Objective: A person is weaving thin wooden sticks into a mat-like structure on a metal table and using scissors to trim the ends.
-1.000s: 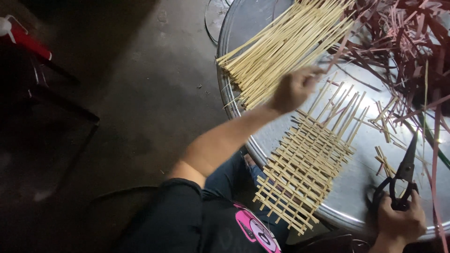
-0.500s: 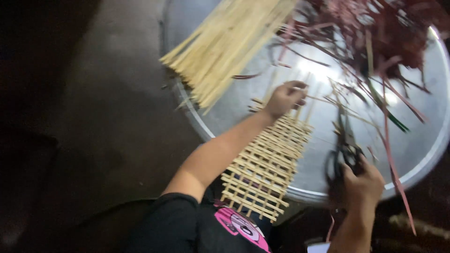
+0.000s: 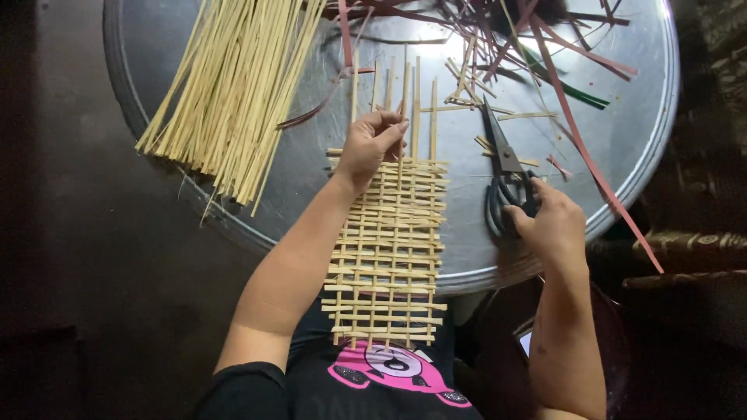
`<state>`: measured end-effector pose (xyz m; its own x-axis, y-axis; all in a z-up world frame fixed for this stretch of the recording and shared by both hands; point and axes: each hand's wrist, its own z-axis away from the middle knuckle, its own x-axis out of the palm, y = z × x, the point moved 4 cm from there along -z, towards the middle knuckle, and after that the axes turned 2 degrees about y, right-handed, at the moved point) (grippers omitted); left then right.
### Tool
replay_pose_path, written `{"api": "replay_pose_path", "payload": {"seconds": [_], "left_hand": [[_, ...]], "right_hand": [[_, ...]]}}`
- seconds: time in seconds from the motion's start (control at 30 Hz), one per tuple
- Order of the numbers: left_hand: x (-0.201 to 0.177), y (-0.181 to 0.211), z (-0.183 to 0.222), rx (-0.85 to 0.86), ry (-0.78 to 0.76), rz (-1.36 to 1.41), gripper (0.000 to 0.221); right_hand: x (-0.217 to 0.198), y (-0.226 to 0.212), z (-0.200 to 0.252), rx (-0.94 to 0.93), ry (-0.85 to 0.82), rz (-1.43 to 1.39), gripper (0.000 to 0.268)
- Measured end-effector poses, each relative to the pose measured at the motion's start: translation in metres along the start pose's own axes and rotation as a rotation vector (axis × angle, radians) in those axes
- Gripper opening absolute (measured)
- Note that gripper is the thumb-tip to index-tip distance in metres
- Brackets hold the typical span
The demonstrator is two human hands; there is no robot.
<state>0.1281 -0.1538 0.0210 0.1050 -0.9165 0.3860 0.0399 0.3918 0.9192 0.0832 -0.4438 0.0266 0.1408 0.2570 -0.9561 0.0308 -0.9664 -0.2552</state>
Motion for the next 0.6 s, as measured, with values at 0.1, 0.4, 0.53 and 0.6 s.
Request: {"api": "replay_pose_path", "payload": {"seconds": [0.1,0.4,0.53,0.6], "left_hand": [[-0.001,0.002,0.001,0.020,-0.042,0.036,0.013],[0.023,0.067,0.046,0.272,-0.343,-0.505,0.014],[0.027,0.079,0.052,0.422,-0.418,-0.821,0.012],[0.029,0.084,0.055,0.502,-0.457,-0.986,0.012]], "right_hand": [[-0.010,-0.012,0.008,-0.095,0.089,0.024,0.061],[-0.100,-0.132,0.038,-0.823,0.653,-0.202,0.030],[-0.090,-0.158,0.021,-0.902,0.586,-0.127,0.028],[-0.077,-0.158,0.013,-0.842,0.469,-0.127,0.015]]}}
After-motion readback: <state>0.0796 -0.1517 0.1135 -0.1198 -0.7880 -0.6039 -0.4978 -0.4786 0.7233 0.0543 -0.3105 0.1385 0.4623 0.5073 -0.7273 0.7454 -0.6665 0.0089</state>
